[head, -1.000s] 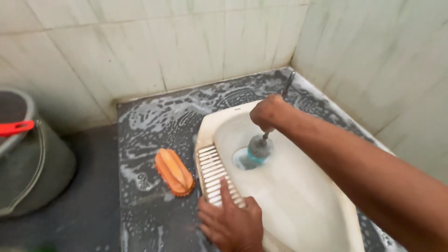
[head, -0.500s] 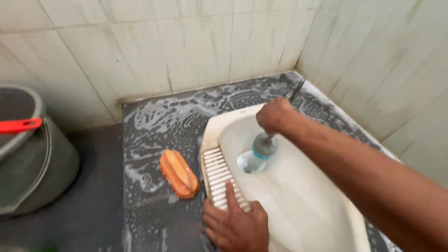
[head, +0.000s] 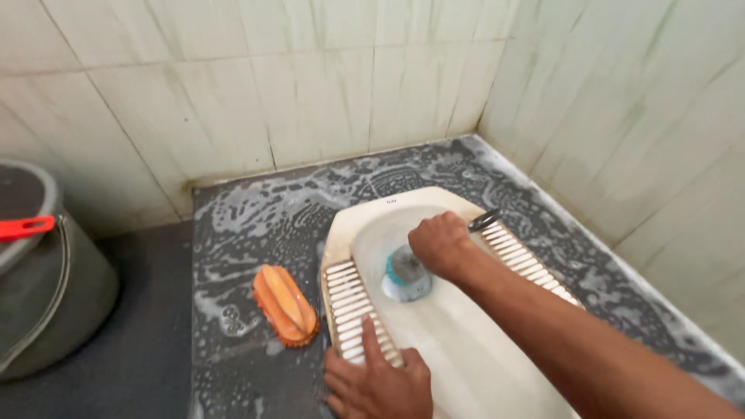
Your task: The recorder cleans a squat toilet using soap, a scrub, and a brush.
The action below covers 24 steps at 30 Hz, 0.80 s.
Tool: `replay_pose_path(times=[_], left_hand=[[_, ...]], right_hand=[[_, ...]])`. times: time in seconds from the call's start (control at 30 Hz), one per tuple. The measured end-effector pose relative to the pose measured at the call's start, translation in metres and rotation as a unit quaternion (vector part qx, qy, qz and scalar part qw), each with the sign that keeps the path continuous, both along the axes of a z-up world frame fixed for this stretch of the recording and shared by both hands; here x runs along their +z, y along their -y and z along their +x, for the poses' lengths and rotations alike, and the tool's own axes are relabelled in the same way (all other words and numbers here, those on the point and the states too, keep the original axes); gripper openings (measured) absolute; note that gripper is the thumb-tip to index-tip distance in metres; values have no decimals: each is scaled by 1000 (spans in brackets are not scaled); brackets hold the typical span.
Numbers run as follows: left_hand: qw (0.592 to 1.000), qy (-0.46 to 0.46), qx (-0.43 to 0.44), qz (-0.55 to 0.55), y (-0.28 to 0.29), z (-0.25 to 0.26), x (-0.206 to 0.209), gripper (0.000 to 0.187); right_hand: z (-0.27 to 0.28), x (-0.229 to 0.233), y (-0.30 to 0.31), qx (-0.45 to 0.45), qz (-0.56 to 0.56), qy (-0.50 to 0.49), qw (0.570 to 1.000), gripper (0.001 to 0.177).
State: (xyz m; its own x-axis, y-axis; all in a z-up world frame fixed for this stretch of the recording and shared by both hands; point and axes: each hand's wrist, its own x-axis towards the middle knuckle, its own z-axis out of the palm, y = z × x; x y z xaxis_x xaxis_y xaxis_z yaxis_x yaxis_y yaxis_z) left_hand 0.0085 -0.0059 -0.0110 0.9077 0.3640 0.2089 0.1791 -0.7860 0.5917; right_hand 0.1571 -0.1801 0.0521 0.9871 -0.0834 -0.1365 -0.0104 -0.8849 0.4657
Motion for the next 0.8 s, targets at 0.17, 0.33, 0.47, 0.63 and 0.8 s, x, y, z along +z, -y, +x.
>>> replay_pose_path(times=[0.17,0.33,0.47,0.63,0.8], left_hand=[[1000,-2,10,-4,-1,0,-2,73],[1000,7,7,4,1,-2,-1,71],[1000,8,10,10,-3,-2,-2,73],[1000,3,13,8,2,-4,-2,71],[999,-26,-3,24,-2,-3,4,69]], right_hand=[[-12,28,-15,-45,52,-13,998,22],[-18,-23,-18,35,11,-11,999,16],[-42,26,-32,9,91,-19,996,20],[-64,23,-27,75,11,-77,994,16],[-103,63,10,-50,77,-96,991,19]])
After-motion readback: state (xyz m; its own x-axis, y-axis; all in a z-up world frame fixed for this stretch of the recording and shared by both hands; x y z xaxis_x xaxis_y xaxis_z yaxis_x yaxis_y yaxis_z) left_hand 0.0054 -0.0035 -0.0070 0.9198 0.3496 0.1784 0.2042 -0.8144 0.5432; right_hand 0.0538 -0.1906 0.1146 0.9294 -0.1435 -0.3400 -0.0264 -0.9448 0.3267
